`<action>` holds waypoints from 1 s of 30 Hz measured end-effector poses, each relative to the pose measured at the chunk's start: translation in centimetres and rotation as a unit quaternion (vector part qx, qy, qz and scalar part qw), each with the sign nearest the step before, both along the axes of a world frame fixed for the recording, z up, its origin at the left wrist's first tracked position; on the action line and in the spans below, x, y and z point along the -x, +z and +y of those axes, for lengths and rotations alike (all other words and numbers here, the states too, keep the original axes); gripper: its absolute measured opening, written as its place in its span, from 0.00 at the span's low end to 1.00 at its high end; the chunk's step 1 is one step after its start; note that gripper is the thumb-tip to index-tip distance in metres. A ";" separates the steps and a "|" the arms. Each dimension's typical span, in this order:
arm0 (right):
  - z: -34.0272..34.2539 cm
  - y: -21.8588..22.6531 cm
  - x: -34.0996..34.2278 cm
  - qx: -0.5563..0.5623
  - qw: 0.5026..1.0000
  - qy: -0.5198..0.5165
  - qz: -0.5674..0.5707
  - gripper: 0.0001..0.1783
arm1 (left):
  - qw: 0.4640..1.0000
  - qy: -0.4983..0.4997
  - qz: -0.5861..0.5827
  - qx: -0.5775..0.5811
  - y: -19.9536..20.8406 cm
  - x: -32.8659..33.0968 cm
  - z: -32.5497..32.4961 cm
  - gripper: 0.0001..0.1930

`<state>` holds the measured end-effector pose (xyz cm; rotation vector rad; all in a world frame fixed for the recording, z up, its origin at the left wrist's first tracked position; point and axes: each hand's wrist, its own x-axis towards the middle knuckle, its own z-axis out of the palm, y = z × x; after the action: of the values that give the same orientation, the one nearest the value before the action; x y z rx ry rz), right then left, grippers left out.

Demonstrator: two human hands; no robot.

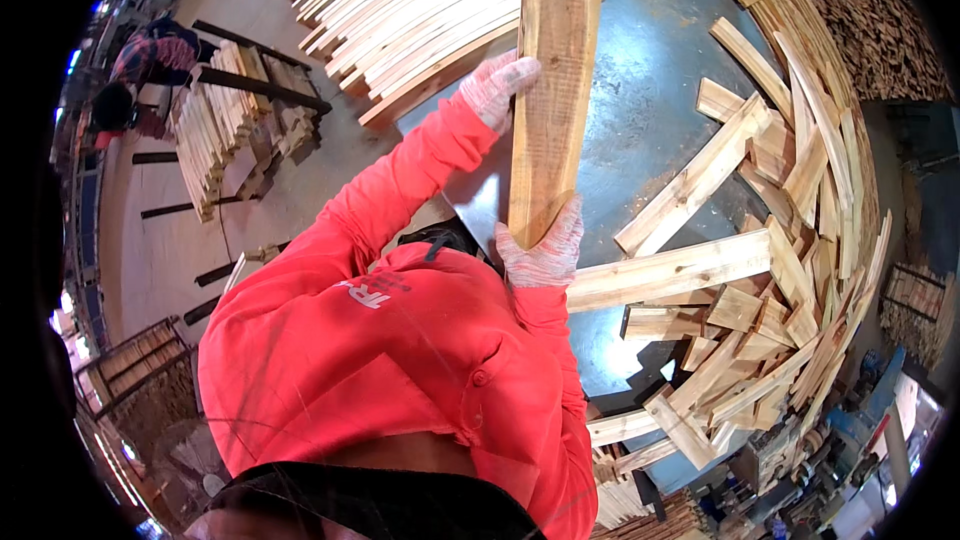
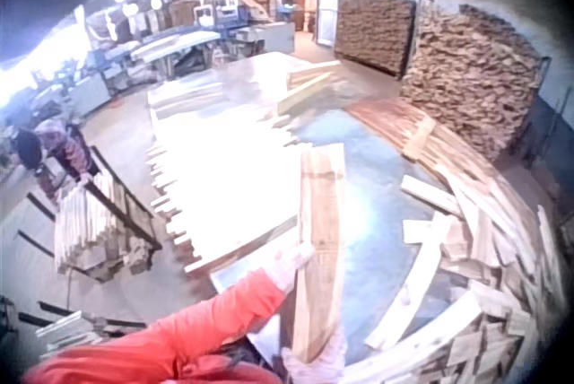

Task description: The person sorts wooden planks on a metal table in a workshop. They pick up planks from a disorganized pile, inspect them, and place them into a neat stack on the left side of the table.

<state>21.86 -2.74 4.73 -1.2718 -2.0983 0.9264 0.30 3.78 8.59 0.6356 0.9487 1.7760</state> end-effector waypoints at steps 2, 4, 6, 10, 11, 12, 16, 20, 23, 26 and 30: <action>-0.5 0.2 -1.1 0.001 0.999 -0.003 0.038 0.61 | 0.999 -0.019 0.012 0.032 1.4 -0.1 -0.8 0.20; -1.3 1.0 -2.0 0.048 0.991 -0.034 0.118 0.55 | 0.998 -0.032 -0.041 0.018 2.8 -1.4 -1.6 0.21; -0.9 1.4 -3.6 0.273 0.933 -0.023 0.234 0.42 | 0.995 -0.054 -0.085 -0.013 2.0 -2.5 -1.2 0.21; 0.1 3.2 -6.5 0.346 0.922 0.076 0.156 0.25 | 0.998 -0.014 0.007 0.062 -0.6 -4.7 1.9 0.23; -0.2 1.3 -6.6 0.337 0.921 0.068 0.185 0.22 | 0.986 0.012 0.123 0.113 -2.0 -4.5 3.4 0.23; -0.3 -0.2 -6.5 0.284 0.946 0.057 0.142 0.23 | 0.957 0.039 0.237 0.161 -2.8 -4.6 4.3 0.24; 2.8 -5.2 -4.4 0.197 0.978 0.020 -0.064 0.25 | 0.860 0.000 0.381 0.339 -3.6 -7.2 2.5 0.34; 4.6 -2.3 2.5 0.254 0.915 0.105 -0.295 0.30 | 0.755 -0.153 0.476 0.424 -8.8 -7.1 1.2 0.33; 3.8 -3.1 2.9 0.225 0.956 0.139 -0.129 0.34 | 0.727 -0.135 0.498 0.453 -11.8 -3.7 2.0 0.24; 3.2 -4.2 -0.5 0.067 0.984 -0.155 -0.060 0.45 | 0.703 -0.068 0.578 0.409 -9.5 2.2 -0.3 0.22; 5.3 -9.3 -7.5 -0.011 0.884 -0.420 -0.204 0.60 | 0.603 0.026 0.744 0.287 -9.8 7.2 -0.9 0.27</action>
<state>29.39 2.58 -4.58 -2.2320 -1.5041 0.2496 -6.93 2.86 -1.23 1.6660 2.4744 0.4457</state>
